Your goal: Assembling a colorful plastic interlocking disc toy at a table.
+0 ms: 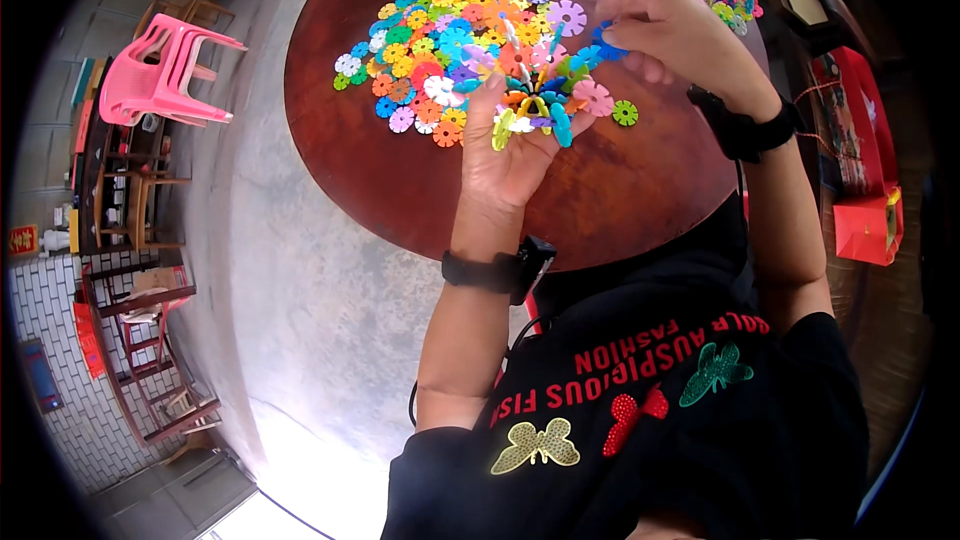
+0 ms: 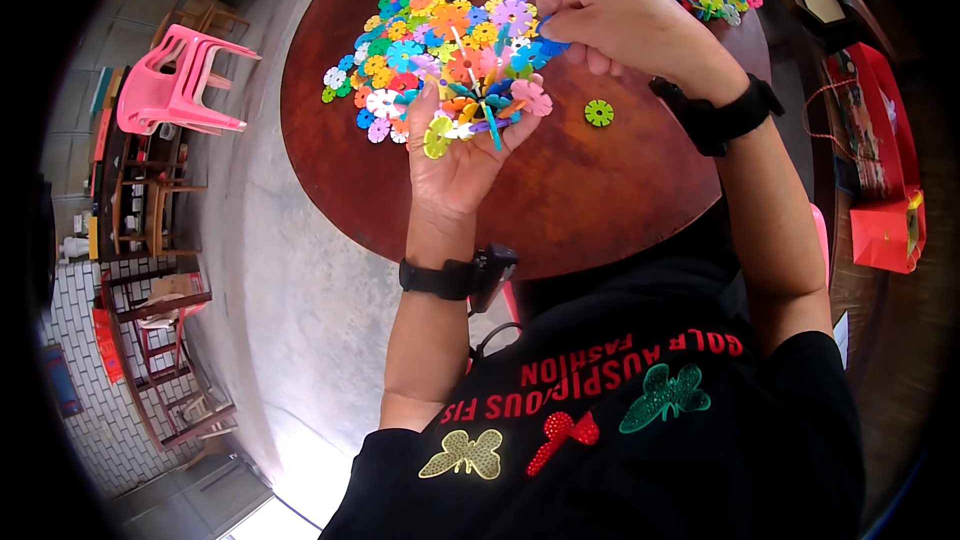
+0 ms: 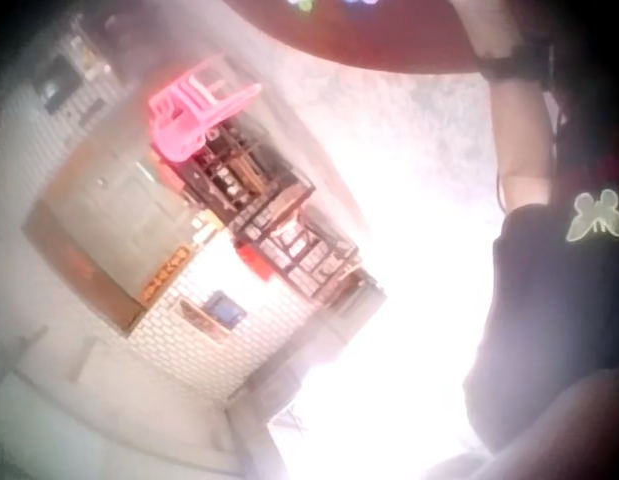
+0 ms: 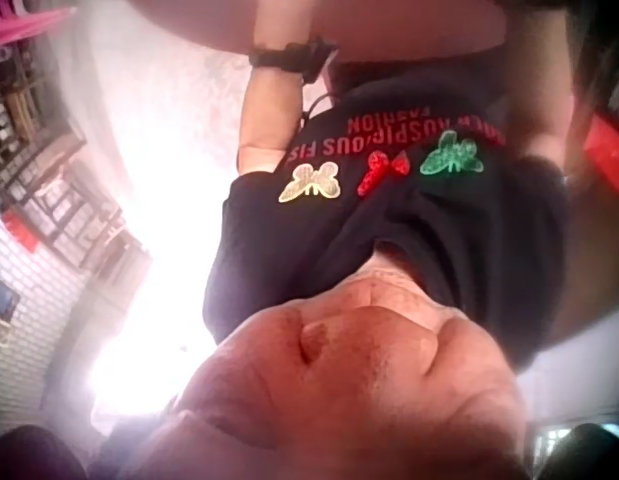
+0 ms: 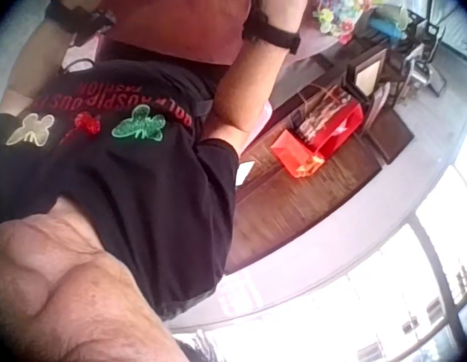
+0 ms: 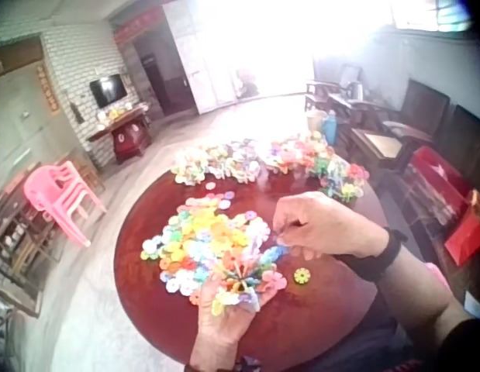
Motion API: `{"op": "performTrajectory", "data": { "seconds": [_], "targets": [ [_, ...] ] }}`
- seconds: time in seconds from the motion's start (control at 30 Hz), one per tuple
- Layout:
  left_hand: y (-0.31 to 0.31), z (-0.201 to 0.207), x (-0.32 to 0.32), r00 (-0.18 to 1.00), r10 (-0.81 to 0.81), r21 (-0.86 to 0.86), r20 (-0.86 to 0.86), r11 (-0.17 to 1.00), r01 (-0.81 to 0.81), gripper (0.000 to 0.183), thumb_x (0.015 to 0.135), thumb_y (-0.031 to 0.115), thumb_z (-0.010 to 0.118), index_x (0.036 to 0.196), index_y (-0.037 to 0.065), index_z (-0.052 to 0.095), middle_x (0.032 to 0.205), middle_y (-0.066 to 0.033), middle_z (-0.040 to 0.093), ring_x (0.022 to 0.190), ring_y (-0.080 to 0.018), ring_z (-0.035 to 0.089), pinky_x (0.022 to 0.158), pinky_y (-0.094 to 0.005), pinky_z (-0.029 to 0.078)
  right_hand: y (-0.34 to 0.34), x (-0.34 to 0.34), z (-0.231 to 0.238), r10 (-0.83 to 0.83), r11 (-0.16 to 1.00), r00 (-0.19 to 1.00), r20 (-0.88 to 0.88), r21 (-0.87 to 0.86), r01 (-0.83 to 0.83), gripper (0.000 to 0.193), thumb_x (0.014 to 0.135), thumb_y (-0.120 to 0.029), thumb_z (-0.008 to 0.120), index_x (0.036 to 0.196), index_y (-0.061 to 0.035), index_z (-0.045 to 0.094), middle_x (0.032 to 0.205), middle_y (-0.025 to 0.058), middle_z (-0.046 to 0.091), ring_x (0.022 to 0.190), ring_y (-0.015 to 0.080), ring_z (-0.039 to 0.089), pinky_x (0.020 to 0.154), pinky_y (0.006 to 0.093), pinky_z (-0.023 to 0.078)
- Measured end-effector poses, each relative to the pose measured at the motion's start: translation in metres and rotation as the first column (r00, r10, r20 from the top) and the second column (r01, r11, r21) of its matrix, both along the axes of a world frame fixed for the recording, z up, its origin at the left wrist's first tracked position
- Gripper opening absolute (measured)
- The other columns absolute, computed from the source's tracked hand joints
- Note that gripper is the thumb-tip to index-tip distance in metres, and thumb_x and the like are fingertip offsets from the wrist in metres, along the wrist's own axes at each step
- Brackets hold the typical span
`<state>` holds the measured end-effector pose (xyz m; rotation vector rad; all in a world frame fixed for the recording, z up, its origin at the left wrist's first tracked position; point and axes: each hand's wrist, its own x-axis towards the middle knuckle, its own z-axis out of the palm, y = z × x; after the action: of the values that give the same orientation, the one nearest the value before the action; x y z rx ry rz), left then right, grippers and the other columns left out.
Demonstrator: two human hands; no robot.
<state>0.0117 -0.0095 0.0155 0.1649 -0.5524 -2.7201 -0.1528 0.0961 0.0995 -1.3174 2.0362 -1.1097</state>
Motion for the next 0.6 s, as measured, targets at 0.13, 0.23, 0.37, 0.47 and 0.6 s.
{"op": "performTrajectory", "data": {
  "seconds": [0.13, 0.23, 0.37, 0.47, 0.6],
  "targets": [
    [-0.002, -0.005, 0.0, 0.997, 0.06, -0.048, 0.046, 0.997, -0.058, 0.068, 0.086, 0.044, 0.06, 0.131, -0.002, 0.04, 0.119, -0.0277, 0.054, 0.109, -0.041, 0.056, 0.092, -0.0545, 0.048, 0.001, -0.002, 0.003, -0.005, 0.999, 1.0, -0.024, 0.047, 0.006, 0.009, 0.08, -0.011, 0.06, 0.081, -0.0022, 0.058, 0.058, 0.0015, 0.057, 0.045, 0.0048, 0.054, 0.038, 0.0199, 0.041],
    [-0.002, -0.006, 0.0, 0.996, 0.065, -0.028, 0.058, 0.998, -0.064, 0.063, 0.085, 0.037, 0.06, 0.13, -0.004, 0.041, 0.116, -0.0265, 0.057, 0.106, -0.0393, 0.058, 0.093, -0.0556, 0.046, 0.003, -0.003, 0.0, 0.007, 1.0, 1.0, -0.027, -0.002, -0.007, 0.007, 0.08, -0.008, 0.059, 0.08, -0.0013, 0.056, 0.058, 0.0026, 0.057, 0.046, 0.0068, 0.055, 0.039, 0.0214, 0.041],
    [-0.007, -0.01, 0.003, 0.996, -0.047, -0.15, -0.077, 0.988, 0.035, 0.057, 0.083, 0.027, 0.059, 0.127, -0.006, 0.042, 0.113, -0.0247, 0.058, 0.103, -0.0378, 0.06, 0.094, -0.0566, 0.043, 0.007, 0.01, 0.005, -0.001, 0.997, 0.999, -0.041, -0.072, -0.002, 0.006, 0.08, -0.006, 0.058, 0.078, -0.0015, 0.055, 0.059, 0.0035, 0.057, 0.045, 0.0079, 0.055, 0.04, 0.0223, 0.042],
    [0.0, -0.007, 0.005, 0.998, 0.022, -0.133, -0.054, 0.991, -0.029, 0.041, 0.082, 0.011, 0.055, 0.119, -0.007, 0.049, 0.106, -0.0196, 0.063, 0.099, -0.0327, 0.062, 0.092, -0.0463, 0.047, 0.011, 0.012, 0.001, -0.049, 0.991, 0.988, -0.146, -0.127, 0.03, 0.008, 0.077, -0.004, 0.06, 0.078, -0.0011, 0.052, 0.058, 0.0072, 0.055, 0.046, 0.0149, 0.056, 0.044, 0.0273, 0.041],
    [-0.001, -0.004, 0.006, 0.995, -0.071, -0.145, -0.065, 0.988, 0.061, 0.046, 0.079, 0.002, 0.055, 0.124, -0.005, 0.046, 0.107, -0.0178, 0.063, 0.102, -0.032, 0.061, 0.089, -0.0422, 0.05, 0.015, 0.011, -0.008, -0.06, 0.959, 0.928, -0.368, -0.28, -0.049, 0.007, 0.077, -0.002, 0.058, 0.08, -0.0011, 0.052, 0.06, 0.0076, 0.053, 0.051, 0.0178, 0.055, 0.048, 0.0296, 0.041]
  ]
}}
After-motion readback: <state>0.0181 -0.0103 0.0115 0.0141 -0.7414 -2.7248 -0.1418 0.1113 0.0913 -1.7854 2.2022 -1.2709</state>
